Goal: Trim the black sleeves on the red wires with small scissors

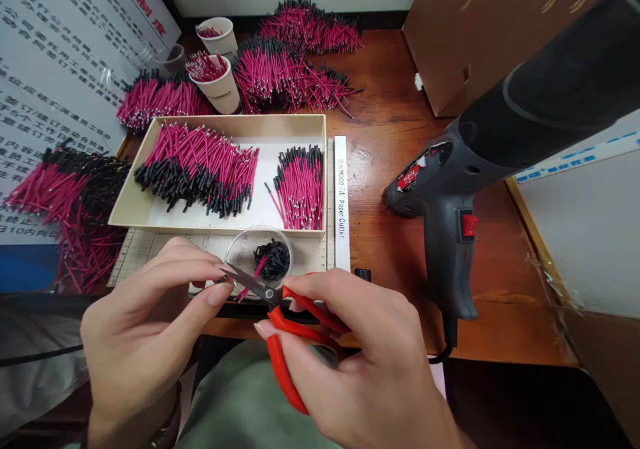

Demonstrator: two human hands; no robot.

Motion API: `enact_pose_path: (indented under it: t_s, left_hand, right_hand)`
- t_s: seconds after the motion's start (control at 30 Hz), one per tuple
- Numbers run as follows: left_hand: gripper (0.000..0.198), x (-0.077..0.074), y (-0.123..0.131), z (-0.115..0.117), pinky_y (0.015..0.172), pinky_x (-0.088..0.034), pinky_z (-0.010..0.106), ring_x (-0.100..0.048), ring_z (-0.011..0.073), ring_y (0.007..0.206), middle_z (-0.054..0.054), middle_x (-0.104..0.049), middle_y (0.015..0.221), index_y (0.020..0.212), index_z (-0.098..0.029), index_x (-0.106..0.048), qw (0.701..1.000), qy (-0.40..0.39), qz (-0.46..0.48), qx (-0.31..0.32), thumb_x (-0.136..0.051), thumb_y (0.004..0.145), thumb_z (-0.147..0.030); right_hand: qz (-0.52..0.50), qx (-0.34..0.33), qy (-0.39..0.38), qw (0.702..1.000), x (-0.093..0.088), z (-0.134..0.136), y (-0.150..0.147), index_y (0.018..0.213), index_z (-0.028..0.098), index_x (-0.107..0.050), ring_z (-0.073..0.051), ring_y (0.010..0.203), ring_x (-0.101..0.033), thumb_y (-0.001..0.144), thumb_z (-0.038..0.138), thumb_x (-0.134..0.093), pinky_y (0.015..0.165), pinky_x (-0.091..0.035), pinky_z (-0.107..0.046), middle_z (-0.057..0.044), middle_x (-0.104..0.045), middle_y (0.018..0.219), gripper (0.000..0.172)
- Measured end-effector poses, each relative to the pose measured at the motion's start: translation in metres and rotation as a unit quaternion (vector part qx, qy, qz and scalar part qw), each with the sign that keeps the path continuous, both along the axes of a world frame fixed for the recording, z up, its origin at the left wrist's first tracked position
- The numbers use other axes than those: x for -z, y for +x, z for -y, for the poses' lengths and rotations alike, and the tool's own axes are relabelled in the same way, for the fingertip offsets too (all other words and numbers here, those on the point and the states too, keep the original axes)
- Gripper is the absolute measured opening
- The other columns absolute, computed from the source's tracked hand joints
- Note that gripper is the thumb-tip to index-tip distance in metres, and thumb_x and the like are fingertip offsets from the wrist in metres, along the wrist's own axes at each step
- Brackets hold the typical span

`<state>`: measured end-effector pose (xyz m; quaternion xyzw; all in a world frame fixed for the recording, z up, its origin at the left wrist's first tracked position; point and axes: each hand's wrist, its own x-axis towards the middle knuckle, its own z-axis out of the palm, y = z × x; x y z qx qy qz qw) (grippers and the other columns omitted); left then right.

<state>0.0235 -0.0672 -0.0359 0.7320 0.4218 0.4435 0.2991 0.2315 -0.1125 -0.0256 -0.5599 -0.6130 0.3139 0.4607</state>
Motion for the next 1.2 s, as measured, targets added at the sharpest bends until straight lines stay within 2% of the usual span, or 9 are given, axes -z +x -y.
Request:
enact_pose_path:
  t_s: [0.07,0.33,0.47,0.6,0.73,0.83,0.93,1.07,1.2]
  left_hand:
    - [0.014,0.001,0.0,0.0,0.083,-0.057,0.026,-0.065,0.011,0.089,-0.005,-0.079,0.098,0.112,-0.025,-0.078,1.0,0.004,0.0,0.004,-0.074,0.109,-0.012]
    - [0.013,0.001,0.001,0.001,0.077,-0.056,0.032,-0.068,0.0158,0.086,-0.002,-0.08,0.094,0.11,-0.027,-0.08,1.0,0.008,-0.01,-0.01,-0.075,0.109,-0.015]
    - [0.015,0.001,0.001,0.001,0.076,-0.056,0.032,-0.068,0.0155,0.084,-0.002,-0.08,0.092,0.109,-0.027,-0.08,1.0,0.012,-0.011,-0.012,-0.075,0.107,-0.012]
    - [0.017,0.0,0.001,0.002,0.077,-0.057,0.037,-0.07,0.018,0.085,-0.003,-0.081,0.093,0.109,-0.03,-0.08,1.0,-0.006,-0.003,-0.017,-0.076,0.107,-0.014]
    - [0.017,0.0,0.001,0.002,0.077,-0.057,0.036,-0.07,0.0178,0.085,-0.003,-0.081,0.093,0.108,-0.029,-0.08,1.0,0.0,-0.003,-0.018,-0.076,0.107,-0.013]
    - [0.016,0.0,-0.001,0.003,0.078,-0.057,0.034,-0.069,0.0173,0.087,-0.002,-0.079,0.092,0.107,-0.029,-0.081,1.0,0.006,-0.013,-0.016,-0.076,0.106,-0.013]
    - [0.011,0.0,-0.005,0.0,0.074,-0.057,0.034,-0.069,0.0173,0.086,-0.002,-0.077,0.094,0.105,-0.031,-0.083,0.996,0.009,-0.018,-0.091,-0.079,0.106,-0.02]
    - [0.007,-0.006,-0.012,-0.019,0.069,-0.058,0.036,-0.071,0.0167,0.077,-0.002,-0.08,0.092,0.109,-0.029,-0.087,0.956,0.082,0.023,-0.282,-0.086,0.103,-0.032]
    - [0.014,-0.017,-0.022,-0.051,0.078,-0.063,0.037,-0.082,0.0186,0.086,0.001,-0.084,0.095,0.112,-0.021,-0.082,0.933,0.149,0.055,-0.322,-0.082,0.107,-0.034]
  right_hand:
    - [-0.002,-0.011,0.004,1.0,0.0,-0.001,0.0,0.105,0.031,-0.068,-0.006,0.064,-0.067,0.09,0.011,-0.082,0.046,-0.045,-0.01,0.012,-0.077,0.083,0.028]
    - [0.007,-0.033,0.021,0.999,0.0,-0.004,0.0,0.105,0.03,-0.066,-0.006,0.064,-0.069,0.087,0.007,-0.078,0.053,-0.051,-0.011,0.012,-0.079,0.085,0.032]
    - [0.007,-0.027,0.013,1.0,-0.001,-0.003,0.0,0.102,0.029,-0.069,-0.007,0.06,-0.067,0.087,0.009,-0.08,0.055,-0.055,-0.014,0.01,-0.077,0.081,0.027]
    - [0.059,-0.02,-0.004,0.998,-0.004,-0.002,0.002,0.099,0.029,-0.076,-0.011,0.05,-0.061,0.088,0.017,-0.082,0.046,-0.054,-0.021,0.006,-0.075,0.072,0.018]
    - [0.105,-0.008,-0.023,0.994,-0.006,0.0,0.004,0.096,0.03,-0.081,-0.016,0.053,-0.067,0.09,0.024,-0.083,0.046,-0.058,-0.026,0.001,-0.079,0.076,0.008]
    - [0.078,0.008,-0.024,0.997,-0.006,0.001,0.003,0.094,0.03,-0.082,-0.016,0.055,-0.067,0.091,0.024,-0.084,0.049,-0.06,-0.024,0.001,-0.079,0.076,0.007]
    - [0.021,0.027,-0.022,0.999,-0.003,-0.001,0.001,0.094,0.028,-0.08,-0.013,0.051,-0.062,0.091,0.02,-0.084,0.05,-0.058,-0.021,0.004,-0.072,0.069,0.01]
    - [0.026,0.038,0.01,0.999,0.0,-0.003,0.001,0.095,0.027,-0.078,-0.011,0.05,-0.061,0.089,0.018,-0.087,0.048,-0.055,-0.018,0.006,-0.071,0.068,0.014]
    - [0.059,0.017,0.015,0.998,0.001,-0.004,0.005,0.094,0.026,-0.076,-0.01,0.05,-0.061,0.091,0.019,-0.085,0.048,-0.055,-0.016,0.006,-0.07,0.067,0.011]
